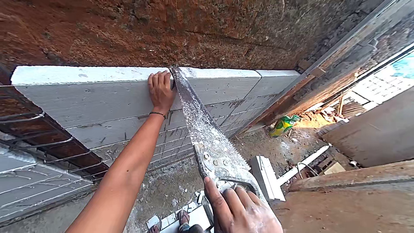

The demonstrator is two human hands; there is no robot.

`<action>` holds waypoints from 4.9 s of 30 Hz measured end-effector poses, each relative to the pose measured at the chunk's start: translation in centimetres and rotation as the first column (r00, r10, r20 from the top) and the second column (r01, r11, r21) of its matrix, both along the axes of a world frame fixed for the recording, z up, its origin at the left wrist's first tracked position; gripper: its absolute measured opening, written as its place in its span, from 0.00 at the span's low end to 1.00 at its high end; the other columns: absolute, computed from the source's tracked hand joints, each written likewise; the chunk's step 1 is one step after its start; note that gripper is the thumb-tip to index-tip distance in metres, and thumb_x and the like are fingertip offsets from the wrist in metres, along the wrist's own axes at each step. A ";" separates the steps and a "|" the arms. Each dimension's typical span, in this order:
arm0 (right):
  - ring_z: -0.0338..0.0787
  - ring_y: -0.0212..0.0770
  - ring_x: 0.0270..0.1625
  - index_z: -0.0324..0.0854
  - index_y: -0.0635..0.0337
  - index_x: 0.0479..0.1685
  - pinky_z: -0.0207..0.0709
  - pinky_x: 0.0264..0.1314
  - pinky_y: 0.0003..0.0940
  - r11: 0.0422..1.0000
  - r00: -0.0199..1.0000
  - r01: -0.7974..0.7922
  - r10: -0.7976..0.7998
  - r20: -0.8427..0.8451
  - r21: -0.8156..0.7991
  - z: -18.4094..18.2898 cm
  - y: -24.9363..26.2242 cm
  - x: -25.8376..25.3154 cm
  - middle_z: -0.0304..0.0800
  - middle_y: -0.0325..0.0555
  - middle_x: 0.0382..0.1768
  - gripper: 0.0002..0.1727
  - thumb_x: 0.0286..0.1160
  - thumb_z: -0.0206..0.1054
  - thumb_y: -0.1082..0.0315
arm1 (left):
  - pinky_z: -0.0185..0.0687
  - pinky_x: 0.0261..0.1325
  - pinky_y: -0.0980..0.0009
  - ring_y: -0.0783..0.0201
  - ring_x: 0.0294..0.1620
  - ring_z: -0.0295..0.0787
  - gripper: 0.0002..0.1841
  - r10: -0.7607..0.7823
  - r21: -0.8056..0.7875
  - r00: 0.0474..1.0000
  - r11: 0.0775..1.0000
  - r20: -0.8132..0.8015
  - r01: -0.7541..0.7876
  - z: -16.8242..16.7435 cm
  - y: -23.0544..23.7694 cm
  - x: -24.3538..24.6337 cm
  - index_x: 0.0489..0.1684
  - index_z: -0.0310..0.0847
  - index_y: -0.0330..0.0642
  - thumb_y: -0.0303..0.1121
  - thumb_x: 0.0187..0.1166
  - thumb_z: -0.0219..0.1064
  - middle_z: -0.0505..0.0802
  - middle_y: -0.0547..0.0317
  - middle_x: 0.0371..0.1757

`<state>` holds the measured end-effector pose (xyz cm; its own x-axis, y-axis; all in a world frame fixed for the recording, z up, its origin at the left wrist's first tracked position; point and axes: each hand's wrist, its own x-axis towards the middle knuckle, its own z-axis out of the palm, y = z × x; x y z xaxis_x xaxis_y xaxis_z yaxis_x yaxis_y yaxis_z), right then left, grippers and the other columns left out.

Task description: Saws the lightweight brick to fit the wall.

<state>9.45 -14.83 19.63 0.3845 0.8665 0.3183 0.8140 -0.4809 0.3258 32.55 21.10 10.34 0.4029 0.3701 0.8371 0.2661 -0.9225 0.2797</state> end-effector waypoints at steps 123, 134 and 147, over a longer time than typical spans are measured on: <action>0.84 0.46 0.24 0.83 0.52 0.76 0.75 0.24 0.39 0.967 0.985 -0.044 0.084 -0.151 0.251 1.3 -5.1 5.0 0.85 0.47 0.25 0.24 0.81 0.58 0.64 | 0.47 0.90 0.42 0.42 0.79 0.76 0.31 -0.003 -0.078 0.992 0.997 -0.126 -0.007 0.9 -0.8 -0.4 0.69 0.82 0.42 0.58 0.79 0.65 0.88 0.49 0.71; 0.78 0.48 0.21 0.79 0.48 0.80 0.68 0.21 0.40 0.998 0.998 0.000 0.004 -0.068 0.059 1.3 -3.9 3.2 0.78 0.45 0.21 0.24 0.87 0.53 0.64 | 0.47 0.90 0.42 0.42 0.78 0.77 0.31 -0.004 -0.085 0.994 0.996 -0.108 -0.005 0.9 -0.5 0.1 0.68 0.83 0.42 0.59 0.79 0.64 0.88 0.48 0.70; 0.81 0.49 0.20 0.80 0.48 0.79 0.68 0.19 0.40 0.996 1.000 0.003 -0.001 -0.016 0.084 2.6 -0.8 3.5 0.79 0.45 0.20 0.26 0.81 0.55 0.68 | 0.42 0.90 0.38 0.40 0.80 0.73 0.25 -0.053 -0.071 0.990 0.996 -0.134 0.044 0.6 -0.6 -0.4 0.68 0.84 0.49 0.55 0.81 0.63 0.86 0.50 0.74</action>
